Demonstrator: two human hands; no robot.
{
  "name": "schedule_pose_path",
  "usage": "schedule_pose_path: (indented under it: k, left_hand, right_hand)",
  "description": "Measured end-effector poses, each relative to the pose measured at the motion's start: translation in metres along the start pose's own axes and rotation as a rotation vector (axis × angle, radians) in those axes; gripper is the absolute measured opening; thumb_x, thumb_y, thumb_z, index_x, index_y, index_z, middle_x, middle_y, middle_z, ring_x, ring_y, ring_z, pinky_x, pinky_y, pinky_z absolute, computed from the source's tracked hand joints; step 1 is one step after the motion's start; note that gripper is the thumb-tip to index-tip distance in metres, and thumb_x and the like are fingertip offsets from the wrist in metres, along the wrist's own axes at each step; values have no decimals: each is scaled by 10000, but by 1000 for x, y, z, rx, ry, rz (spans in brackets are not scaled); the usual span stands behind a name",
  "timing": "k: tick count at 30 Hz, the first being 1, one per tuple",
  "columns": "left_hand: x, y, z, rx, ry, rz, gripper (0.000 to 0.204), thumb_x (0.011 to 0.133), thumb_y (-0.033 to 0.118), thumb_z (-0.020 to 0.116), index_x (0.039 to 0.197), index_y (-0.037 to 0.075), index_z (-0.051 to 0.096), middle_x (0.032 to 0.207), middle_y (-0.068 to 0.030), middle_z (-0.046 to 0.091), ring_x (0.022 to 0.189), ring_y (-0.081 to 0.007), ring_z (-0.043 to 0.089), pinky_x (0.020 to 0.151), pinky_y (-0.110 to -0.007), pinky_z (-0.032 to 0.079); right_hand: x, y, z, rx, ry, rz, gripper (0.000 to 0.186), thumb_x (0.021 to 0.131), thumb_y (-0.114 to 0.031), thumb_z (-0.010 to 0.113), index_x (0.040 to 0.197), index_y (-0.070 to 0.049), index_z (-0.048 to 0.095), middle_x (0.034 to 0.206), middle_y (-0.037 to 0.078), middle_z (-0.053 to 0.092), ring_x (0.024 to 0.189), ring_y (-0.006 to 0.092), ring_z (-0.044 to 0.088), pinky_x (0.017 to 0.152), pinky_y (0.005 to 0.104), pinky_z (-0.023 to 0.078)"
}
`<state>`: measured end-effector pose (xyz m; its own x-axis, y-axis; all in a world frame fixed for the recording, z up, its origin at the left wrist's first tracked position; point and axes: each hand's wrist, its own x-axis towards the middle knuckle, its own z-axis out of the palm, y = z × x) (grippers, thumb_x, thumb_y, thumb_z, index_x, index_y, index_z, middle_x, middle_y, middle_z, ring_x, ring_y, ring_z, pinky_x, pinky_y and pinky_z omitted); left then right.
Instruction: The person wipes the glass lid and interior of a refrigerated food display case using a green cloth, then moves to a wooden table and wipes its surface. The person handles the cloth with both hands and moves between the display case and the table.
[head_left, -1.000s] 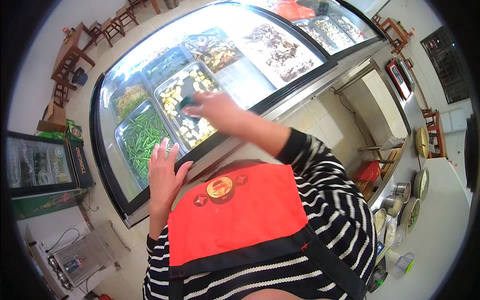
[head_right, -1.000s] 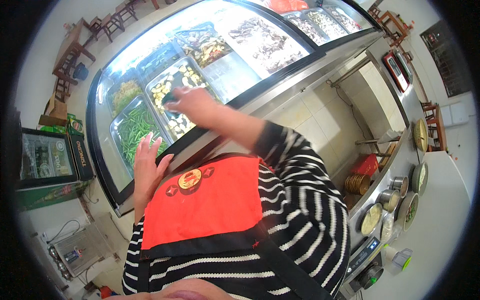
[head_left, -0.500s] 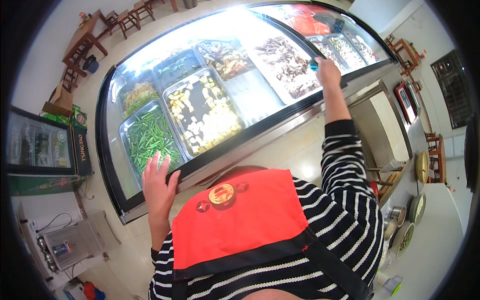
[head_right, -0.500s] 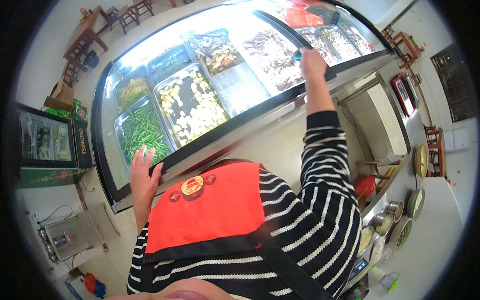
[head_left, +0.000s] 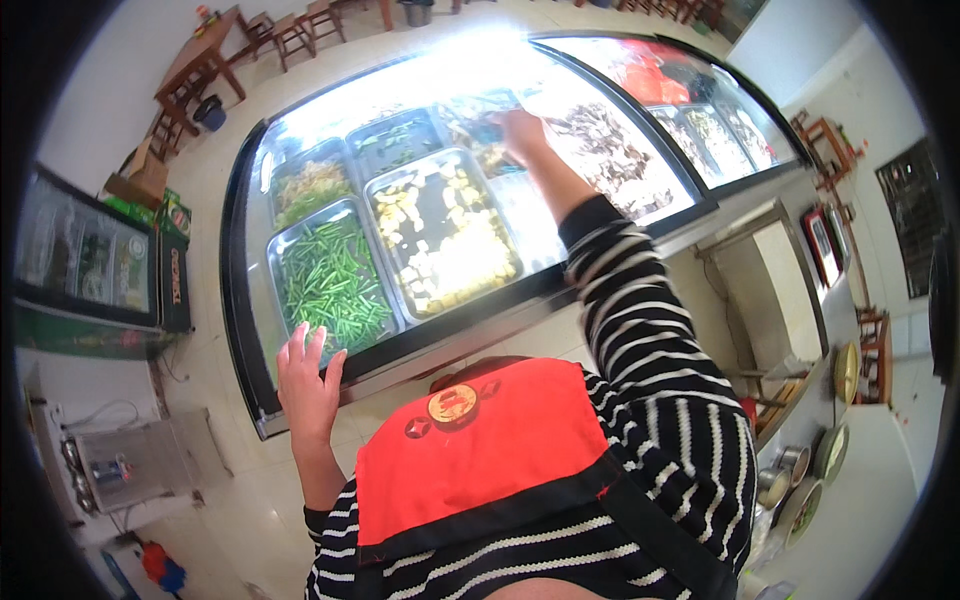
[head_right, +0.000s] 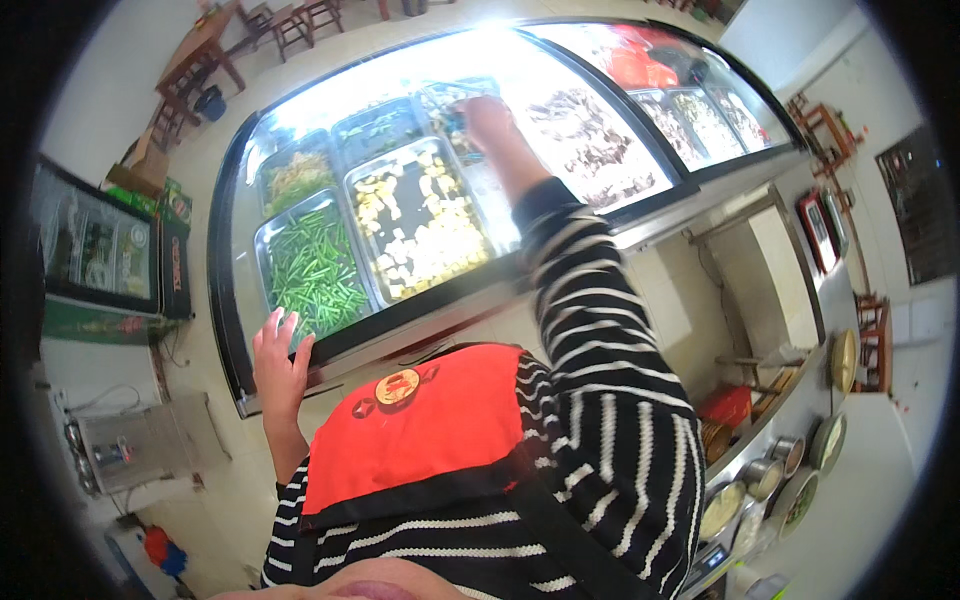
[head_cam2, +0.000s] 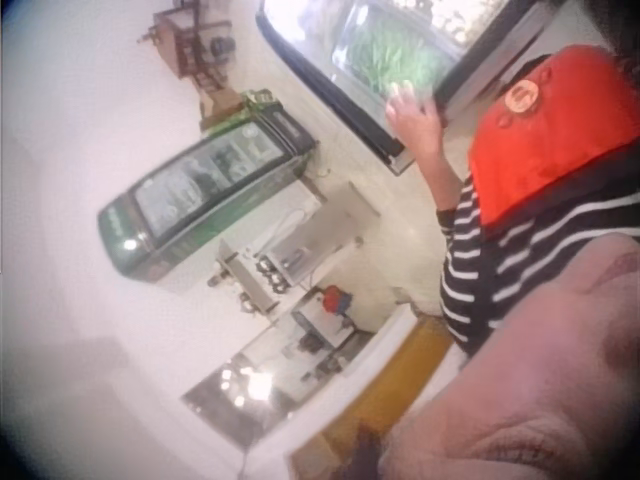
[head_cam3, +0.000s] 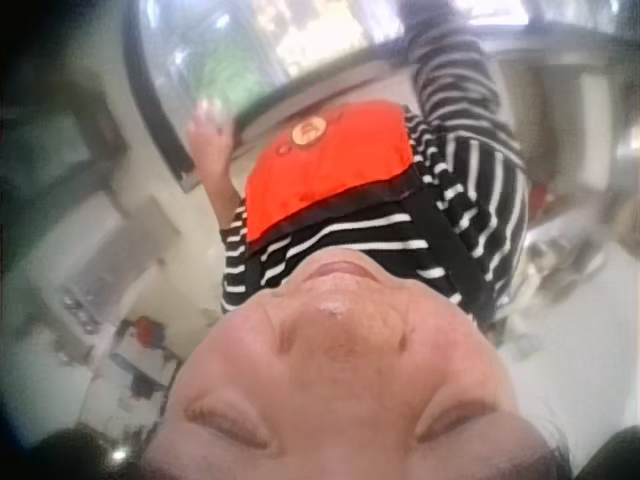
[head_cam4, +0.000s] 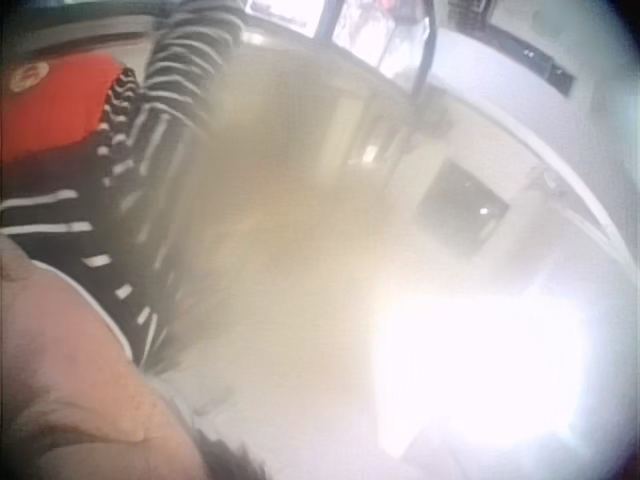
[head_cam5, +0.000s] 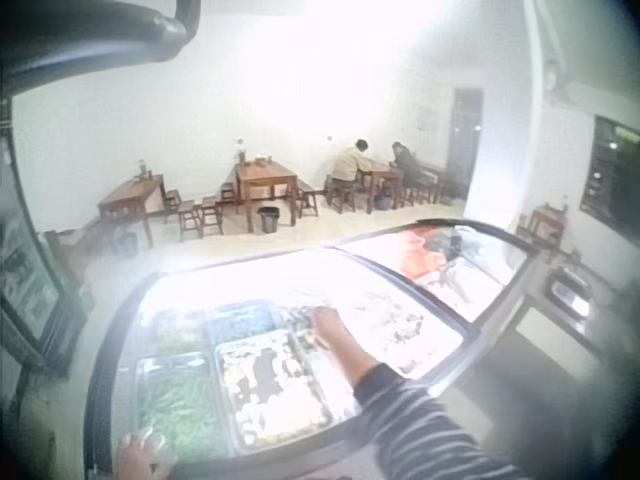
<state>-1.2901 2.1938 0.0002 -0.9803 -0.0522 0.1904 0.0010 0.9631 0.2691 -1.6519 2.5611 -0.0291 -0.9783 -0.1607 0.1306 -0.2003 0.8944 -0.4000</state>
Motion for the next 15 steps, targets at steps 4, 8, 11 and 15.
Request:
schedule_pose_path:
  k: [4, 8, 11, 15]
  left_hand:
    - [-38, -24, -22, -254, 19, -80, 303, 938, 196, 696, 1184, 18, 698, 1327, -151, 637, 1200, -338, 594, 1001, -424, 487]
    - [-68, -44, -42, -437, 123, -70, 236, 937, 54, 666, 1163, -9, 697, 1249, -151, 686, 1110, -266, 661, 883, -344, 545]
    - [-74, -59, -52, -550, 168, -128, 235, 927, 65, 686, 1149, -9, 698, 1209, -162, 694, 1086, -341, 663, 933, -399, 529]
    - [-59, -67, -58, -447, 184, 35, 259, 918, 41, 687, 1174, -1, 689, 1204, -155, 698, 1106, -323, 662, 947, -396, 525]
  right_hand:
    - [-39, 175, -88, -524, 184, 386, 335, 979, -296, 495, 1152, -168, 752, 1127, 149, 741, 1062, 354, 707, 899, 470, 553]
    - [-91, 225, -126, -572, 131, 584, 360, 989, -232, 505, 1293, -224, 696, 1159, 142, 735, 1091, 343, 700, 914, 494, 548]
    - [-98, 156, -93, -633, 128, 332, 345, 955, -195, 538, 1252, -202, 714, 1090, 185, 736, 985, 357, 725, 850, 468, 572]
    - [-126, -21, -9, -253, -9, -122, 585, 842, -57, 663, 1400, -228, 631, 970, 170, 733, 830, 348, 705, 757, 465, 555]
